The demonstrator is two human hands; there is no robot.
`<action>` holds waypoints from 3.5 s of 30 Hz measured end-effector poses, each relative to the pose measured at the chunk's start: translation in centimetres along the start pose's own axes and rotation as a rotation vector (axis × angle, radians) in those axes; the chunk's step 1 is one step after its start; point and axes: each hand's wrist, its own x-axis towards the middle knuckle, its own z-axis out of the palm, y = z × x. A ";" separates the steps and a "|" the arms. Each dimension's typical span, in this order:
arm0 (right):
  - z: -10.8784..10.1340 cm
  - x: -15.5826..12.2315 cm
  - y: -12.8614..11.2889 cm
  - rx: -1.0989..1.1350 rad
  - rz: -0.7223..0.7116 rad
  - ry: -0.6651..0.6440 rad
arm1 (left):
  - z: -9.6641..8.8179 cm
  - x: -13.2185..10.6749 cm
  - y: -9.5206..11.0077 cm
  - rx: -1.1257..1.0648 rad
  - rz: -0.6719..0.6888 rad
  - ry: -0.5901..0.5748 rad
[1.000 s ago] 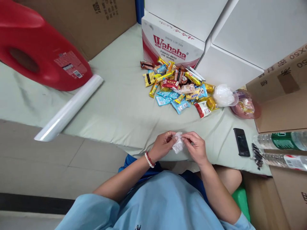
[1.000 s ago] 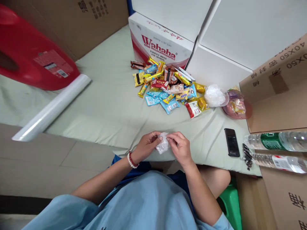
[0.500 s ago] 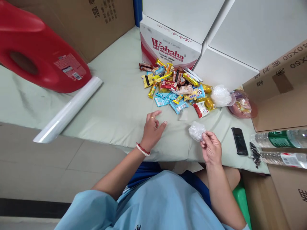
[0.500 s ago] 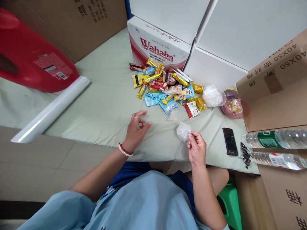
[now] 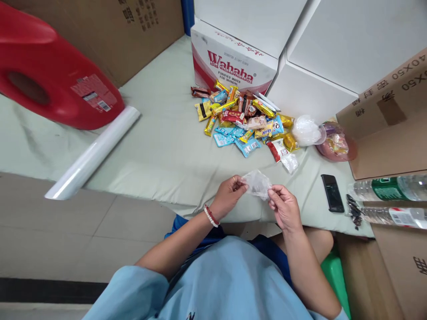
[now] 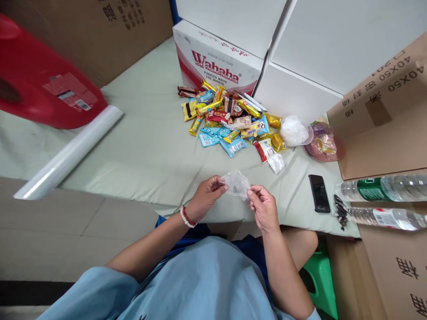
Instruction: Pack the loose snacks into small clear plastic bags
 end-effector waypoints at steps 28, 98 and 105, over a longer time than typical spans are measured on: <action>-2.4 18.6 -5.3 -0.792 -0.645 0.327 | -4.0 -1.8 -1.9 0.196 0.170 0.019; 1.9 1.2 1.8 0.046 0.058 -0.087 | -0.5 1.5 0.6 0.108 -0.184 -0.008; -0.3 1.3 0.5 0.027 0.098 -0.061 | -4.0 2.1 2.5 -0.076 -0.133 0.042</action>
